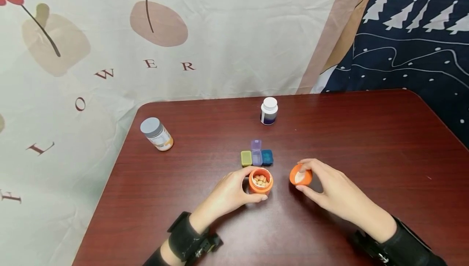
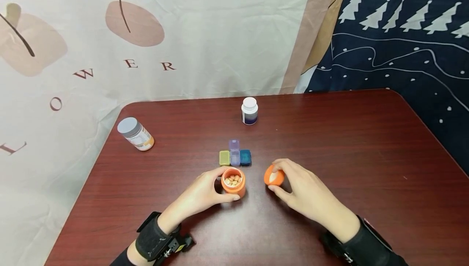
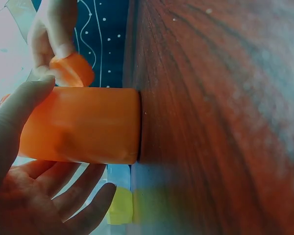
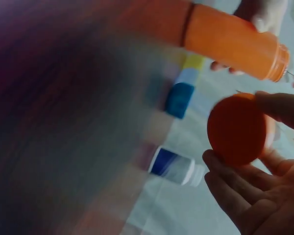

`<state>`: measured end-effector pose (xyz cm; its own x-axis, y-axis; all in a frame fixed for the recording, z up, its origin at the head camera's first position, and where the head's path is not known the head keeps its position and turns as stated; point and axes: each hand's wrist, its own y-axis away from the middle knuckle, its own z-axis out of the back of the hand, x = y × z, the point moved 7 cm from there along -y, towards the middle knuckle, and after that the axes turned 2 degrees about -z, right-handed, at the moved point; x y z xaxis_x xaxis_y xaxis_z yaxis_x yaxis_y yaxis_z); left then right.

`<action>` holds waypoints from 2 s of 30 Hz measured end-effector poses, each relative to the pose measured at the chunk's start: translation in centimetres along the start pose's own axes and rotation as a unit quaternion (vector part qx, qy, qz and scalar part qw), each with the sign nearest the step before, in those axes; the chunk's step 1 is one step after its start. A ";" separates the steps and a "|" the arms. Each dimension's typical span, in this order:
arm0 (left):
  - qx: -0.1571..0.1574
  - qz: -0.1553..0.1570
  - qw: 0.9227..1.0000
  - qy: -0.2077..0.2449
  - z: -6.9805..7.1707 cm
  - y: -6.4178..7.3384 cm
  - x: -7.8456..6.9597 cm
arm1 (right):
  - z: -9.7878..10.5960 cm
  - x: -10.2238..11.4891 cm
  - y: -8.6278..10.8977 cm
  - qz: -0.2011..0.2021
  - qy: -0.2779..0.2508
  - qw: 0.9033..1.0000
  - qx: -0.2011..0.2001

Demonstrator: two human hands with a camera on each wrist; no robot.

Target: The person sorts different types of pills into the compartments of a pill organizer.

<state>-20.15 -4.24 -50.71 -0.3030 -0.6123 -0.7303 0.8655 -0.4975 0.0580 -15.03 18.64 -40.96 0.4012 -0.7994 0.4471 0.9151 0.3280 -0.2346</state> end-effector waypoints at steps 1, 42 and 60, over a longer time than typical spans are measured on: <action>0.001 -0.001 1.000 0.001 0.0 0.0 -0.1 | 0.0 -0.2 0.2 0.003 0.007 1.000 0.000; 0.059 -0.027 0.997 -0.029 6.1 1.6 -1.5 | -1.8 1.5 -0.3 0.039 0.096 0.994 0.034; 0.033 0.051 0.988 -0.141 5.5 -5.2 1.7 | -11.6 0.3 -1.6 -0.094 -0.128 0.987 0.039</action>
<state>-27.38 -6.05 -48.53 -0.3233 -0.8036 -0.4997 0.8719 -0.4582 0.1727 -16.83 12.06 -50.50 0.2117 -0.6999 0.6821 0.9708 0.2310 -0.0643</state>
